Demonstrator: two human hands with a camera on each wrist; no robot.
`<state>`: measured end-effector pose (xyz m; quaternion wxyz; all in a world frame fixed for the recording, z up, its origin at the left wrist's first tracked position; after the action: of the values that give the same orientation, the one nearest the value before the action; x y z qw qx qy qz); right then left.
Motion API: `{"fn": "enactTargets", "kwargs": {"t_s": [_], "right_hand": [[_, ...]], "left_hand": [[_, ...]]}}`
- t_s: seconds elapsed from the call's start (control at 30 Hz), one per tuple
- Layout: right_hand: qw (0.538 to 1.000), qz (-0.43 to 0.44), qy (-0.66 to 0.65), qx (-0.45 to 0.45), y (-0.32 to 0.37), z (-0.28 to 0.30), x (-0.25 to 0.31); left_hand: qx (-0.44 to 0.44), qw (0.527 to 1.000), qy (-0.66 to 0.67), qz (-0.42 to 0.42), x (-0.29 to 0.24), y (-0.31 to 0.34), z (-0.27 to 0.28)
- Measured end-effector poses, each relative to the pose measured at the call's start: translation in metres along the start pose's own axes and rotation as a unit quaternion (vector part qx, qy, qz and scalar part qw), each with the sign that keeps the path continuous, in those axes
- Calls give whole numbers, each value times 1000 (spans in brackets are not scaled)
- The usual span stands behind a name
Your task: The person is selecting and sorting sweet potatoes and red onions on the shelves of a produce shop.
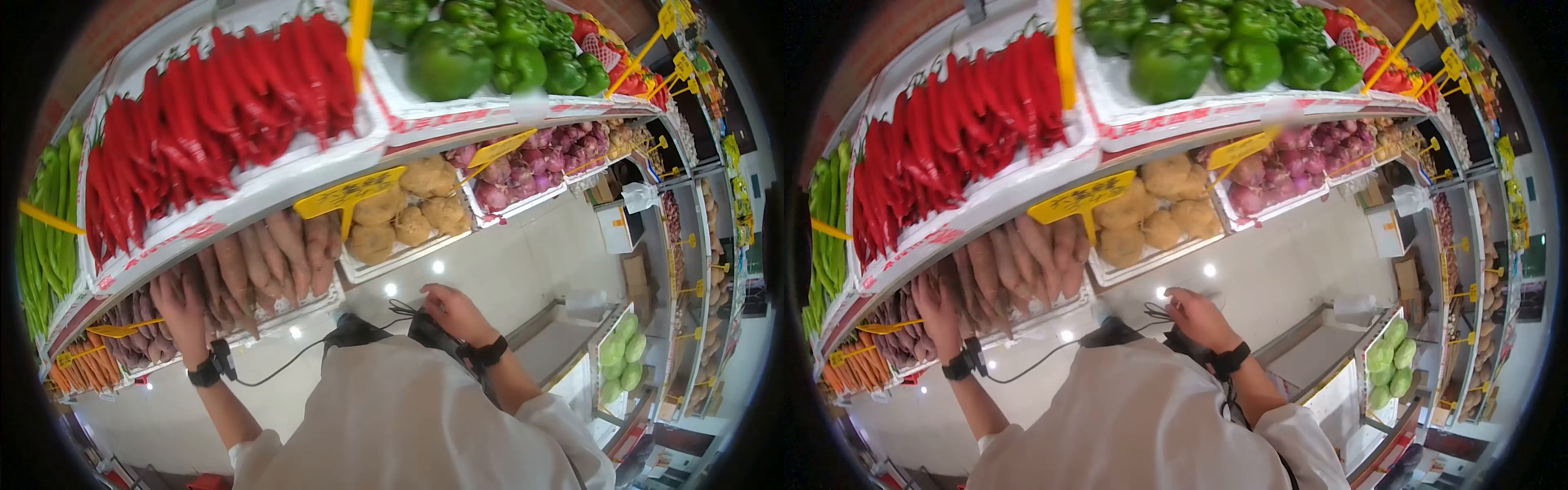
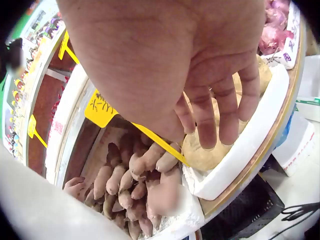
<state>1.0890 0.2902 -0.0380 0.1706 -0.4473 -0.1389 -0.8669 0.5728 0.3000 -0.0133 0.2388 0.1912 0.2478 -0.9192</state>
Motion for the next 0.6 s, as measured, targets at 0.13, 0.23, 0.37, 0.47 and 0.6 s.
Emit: {"fn": "enactTargets", "kwargs": {"t_s": [0.13,0.23,0.37,0.47,0.6], "right_hand": [[1000,15,4,-18,1,50,-35],[998,33,-4,-54,11,99,-74],[991,31,-41,-123,38,169,-137],[987,28,-51,-151,68,213,-172],[985,32,-71,-154,101,266,-202]], "left_hand": [[36,995,65,69,-63,29,45],[66,977,146,142,-135,67,56],[132,974,135,127,-242,131,5],[163,968,191,32,-306,178,-77],[354,927,124,16,-425,204,-141]]}}
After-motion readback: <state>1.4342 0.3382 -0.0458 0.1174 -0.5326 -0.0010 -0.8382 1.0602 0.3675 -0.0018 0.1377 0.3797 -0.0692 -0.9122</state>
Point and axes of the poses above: each hand's wrist, its own y-axis away from the middle knuckle, its own z-axis out of the back of the hand, x = y × z, the point moved 2 cm from there along -y, towards the middle knuckle, and after that the axes turned 13 degrees about z, right-handed, at the moved point
